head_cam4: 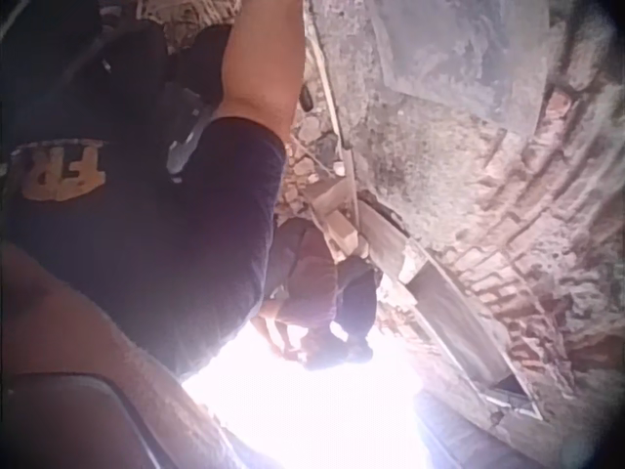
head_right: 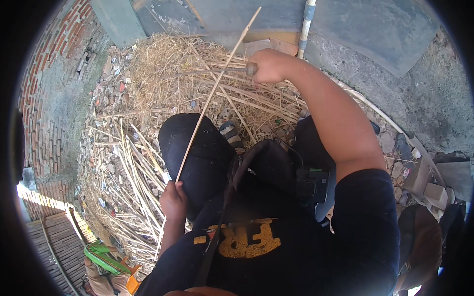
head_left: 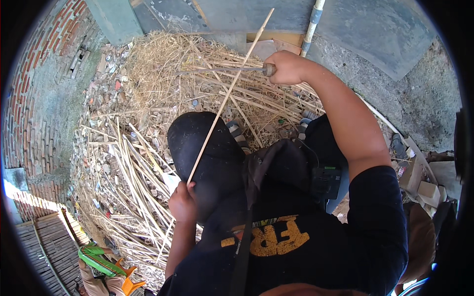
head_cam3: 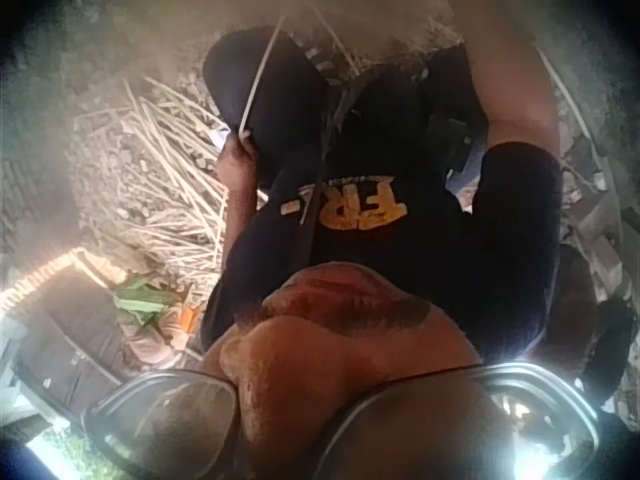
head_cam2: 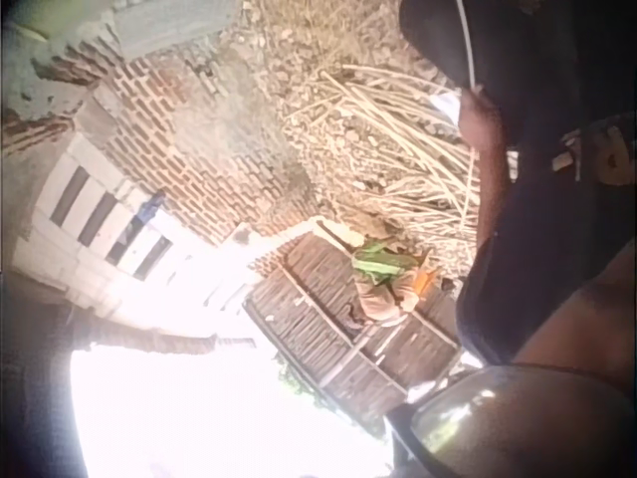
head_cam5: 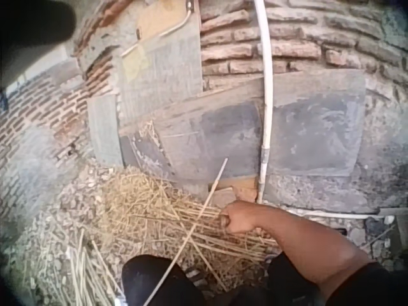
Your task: The person shaves a long bamboo stick with a machete, holding the stick against their leg and pulling the blade along the wood to taper it.
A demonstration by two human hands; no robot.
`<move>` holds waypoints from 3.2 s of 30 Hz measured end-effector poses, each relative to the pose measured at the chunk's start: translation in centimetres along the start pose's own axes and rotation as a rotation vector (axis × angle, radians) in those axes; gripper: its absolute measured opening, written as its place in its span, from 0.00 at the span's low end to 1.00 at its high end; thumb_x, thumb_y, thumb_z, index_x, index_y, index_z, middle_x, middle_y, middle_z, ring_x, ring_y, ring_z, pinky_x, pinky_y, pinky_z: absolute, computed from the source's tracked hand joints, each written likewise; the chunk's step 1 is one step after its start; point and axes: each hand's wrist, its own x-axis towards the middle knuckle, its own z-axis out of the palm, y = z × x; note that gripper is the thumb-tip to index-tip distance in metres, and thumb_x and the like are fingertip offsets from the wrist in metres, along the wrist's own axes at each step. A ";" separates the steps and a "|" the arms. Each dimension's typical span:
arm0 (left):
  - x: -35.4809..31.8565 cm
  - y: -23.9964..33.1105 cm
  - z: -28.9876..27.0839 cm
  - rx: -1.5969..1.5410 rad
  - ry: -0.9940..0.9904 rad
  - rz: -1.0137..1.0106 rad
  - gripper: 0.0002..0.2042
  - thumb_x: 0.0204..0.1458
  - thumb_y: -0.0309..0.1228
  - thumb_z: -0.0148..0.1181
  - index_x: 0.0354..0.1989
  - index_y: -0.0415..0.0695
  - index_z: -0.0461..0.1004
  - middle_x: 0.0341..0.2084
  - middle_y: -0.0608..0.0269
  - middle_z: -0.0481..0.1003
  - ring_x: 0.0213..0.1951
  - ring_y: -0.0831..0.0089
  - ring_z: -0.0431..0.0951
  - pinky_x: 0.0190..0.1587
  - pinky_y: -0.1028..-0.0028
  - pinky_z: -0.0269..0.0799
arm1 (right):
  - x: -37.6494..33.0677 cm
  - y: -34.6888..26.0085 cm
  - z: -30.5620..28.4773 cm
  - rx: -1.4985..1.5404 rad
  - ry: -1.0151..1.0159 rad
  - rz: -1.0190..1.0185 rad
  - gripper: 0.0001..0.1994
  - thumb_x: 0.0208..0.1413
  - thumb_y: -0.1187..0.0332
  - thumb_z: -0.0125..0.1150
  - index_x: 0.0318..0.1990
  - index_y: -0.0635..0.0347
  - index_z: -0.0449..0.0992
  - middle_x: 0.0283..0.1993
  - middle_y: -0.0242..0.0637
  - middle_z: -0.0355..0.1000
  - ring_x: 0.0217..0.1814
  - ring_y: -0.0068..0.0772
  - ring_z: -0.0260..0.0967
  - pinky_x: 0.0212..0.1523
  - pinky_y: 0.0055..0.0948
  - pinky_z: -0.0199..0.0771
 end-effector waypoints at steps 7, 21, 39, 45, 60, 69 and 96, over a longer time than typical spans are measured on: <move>-0.6 -0.7 -0.2 -0.020 -0.010 -0.019 0.12 0.57 0.38 0.60 0.27 0.45 0.67 0.18 0.50 0.73 0.21 0.46 0.75 0.22 0.53 0.68 | -0.7 -2.4 0.0 0.087 0.120 -0.042 0.11 0.42 0.67 0.63 0.35 0.62 0.77 0.31 0.48 0.76 0.37 0.49 0.75 0.40 0.43 0.74; -0.4 -0.5 -0.7 0.010 -0.055 -0.020 0.13 0.58 0.38 0.59 0.27 0.45 0.67 0.16 0.50 0.72 0.20 0.46 0.75 0.22 0.53 0.67 | -0.2 -1.4 -0.3 -0.008 0.115 -0.021 0.11 0.43 0.68 0.61 0.33 0.64 0.76 0.28 0.48 0.75 0.37 0.51 0.75 0.41 0.45 0.74; -0.1 0.1 -0.6 0.021 -0.004 0.024 0.15 0.58 0.39 0.59 0.25 0.44 0.66 0.14 0.50 0.71 0.19 0.46 0.74 0.21 0.53 0.67 | 1.3 3.3 0.6 0.070 0.171 0.050 0.14 0.44 0.66 0.60 0.39 0.62 0.78 0.33 0.49 0.77 0.38 0.50 0.75 0.42 0.43 0.74; -0.2 -1.1 -0.5 0.017 -0.009 0.005 0.15 0.58 0.40 0.60 0.25 0.45 0.67 0.15 0.51 0.72 0.19 0.46 0.75 0.21 0.53 0.67 | 1.9 2.6 0.6 0.024 0.204 0.041 0.14 0.44 0.67 0.60 0.39 0.62 0.78 0.33 0.51 0.76 0.39 0.50 0.76 0.42 0.44 0.74; -0.1 -0.7 -0.9 0.010 -0.033 -0.010 0.15 0.59 0.40 0.58 0.25 0.44 0.67 0.16 0.50 0.72 0.20 0.46 0.75 0.21 0.53 0.67 | 1.3 0.7 -0.1 0.095 0.098 -0.009 0.13 0.43 0.66 0.62 0.36 0.63 0.77 0.31 0.48 0.76 0.38 0.50 0.75 0.41 0.46 0.73; 0.8 -0.4 -1.0 0.047 0.015 0.047 0.15 0.57 0.40 0.60 0.25 0.45 0.66 0.14 0.51 0.70 0.18 0.47 0.74 0.20 0.54 0.66 | 1.6 3.6 -0.5 0.053 0.195 0.147 0.15 0.42 0.67 0.58 0.38 0.66 0.77 0.38 0.53 0.76 0.42 0.52 0.74 0.46 0.44 0.74; 1.1 -0.4 -1.2 0.020 0.054 0.091 0.12 0.55 0.35 0.62 0.25 0.45 0.67 0.14 0.52 0.71 0.18 0.49 0.74 0.20 0.54 0.67 | 1.8 6.3 -0.4 0.047 0.221 0.187 0.13 0.43 0.67 0.63 0.37 0.62 0.78 0.34 0.50 0.77 0.39 0.52 0.74 0.41 0.43 0.74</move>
